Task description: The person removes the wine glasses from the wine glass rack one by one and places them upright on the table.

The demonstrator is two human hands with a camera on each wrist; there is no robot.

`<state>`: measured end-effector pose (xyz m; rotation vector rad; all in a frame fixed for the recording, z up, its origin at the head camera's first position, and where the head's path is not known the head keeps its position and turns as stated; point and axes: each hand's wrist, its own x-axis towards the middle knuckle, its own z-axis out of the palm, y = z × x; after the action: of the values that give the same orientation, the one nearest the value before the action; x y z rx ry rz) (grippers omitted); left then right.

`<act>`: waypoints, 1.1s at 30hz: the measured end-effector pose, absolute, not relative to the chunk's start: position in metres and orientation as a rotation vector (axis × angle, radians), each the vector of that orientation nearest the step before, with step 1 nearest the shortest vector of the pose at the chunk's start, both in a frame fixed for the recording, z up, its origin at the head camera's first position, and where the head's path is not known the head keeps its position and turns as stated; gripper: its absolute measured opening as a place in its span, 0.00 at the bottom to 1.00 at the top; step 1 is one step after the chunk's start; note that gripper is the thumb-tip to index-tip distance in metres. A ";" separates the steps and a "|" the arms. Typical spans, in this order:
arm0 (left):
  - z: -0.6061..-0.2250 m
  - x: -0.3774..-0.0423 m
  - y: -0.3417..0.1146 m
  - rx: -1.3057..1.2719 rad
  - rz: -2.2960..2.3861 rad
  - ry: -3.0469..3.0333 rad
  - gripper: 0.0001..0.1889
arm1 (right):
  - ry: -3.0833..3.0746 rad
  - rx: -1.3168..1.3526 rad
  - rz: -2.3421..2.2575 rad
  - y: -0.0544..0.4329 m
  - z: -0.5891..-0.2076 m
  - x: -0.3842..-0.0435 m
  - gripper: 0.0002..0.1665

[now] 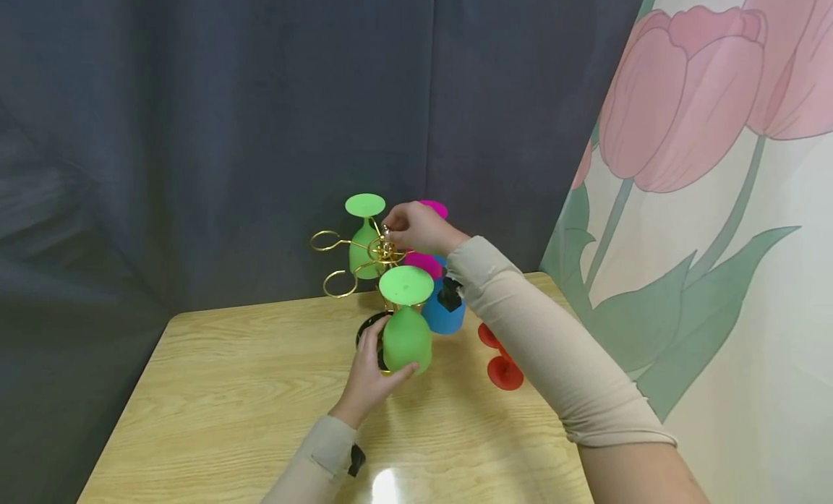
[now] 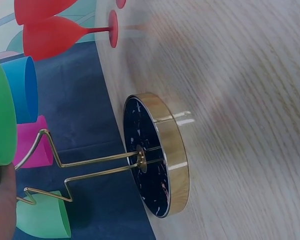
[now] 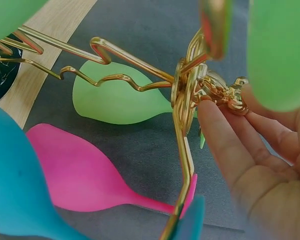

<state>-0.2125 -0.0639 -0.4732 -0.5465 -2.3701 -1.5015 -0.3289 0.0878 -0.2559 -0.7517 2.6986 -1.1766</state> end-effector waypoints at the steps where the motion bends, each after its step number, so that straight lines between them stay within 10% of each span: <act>1: -0.473 -0.212 -0.064 -0.549 -1.506 -2.362 0.49 | 2.697 -0.749 -1.184 0.088 -0.256 -0.328 0.13; 33: -0.468 -0.212 -0.069 -0.391 -1.646 -2.291 0.46 | 2.721 -0.769 -1.300 0.091 -0.266 -0.333 0.15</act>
<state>-0.2117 -0.0689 -0.4684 -0.3911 -2.2906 -1.6461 -0.3332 0.0909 -0.2657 -0.7689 2.7208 -1.2997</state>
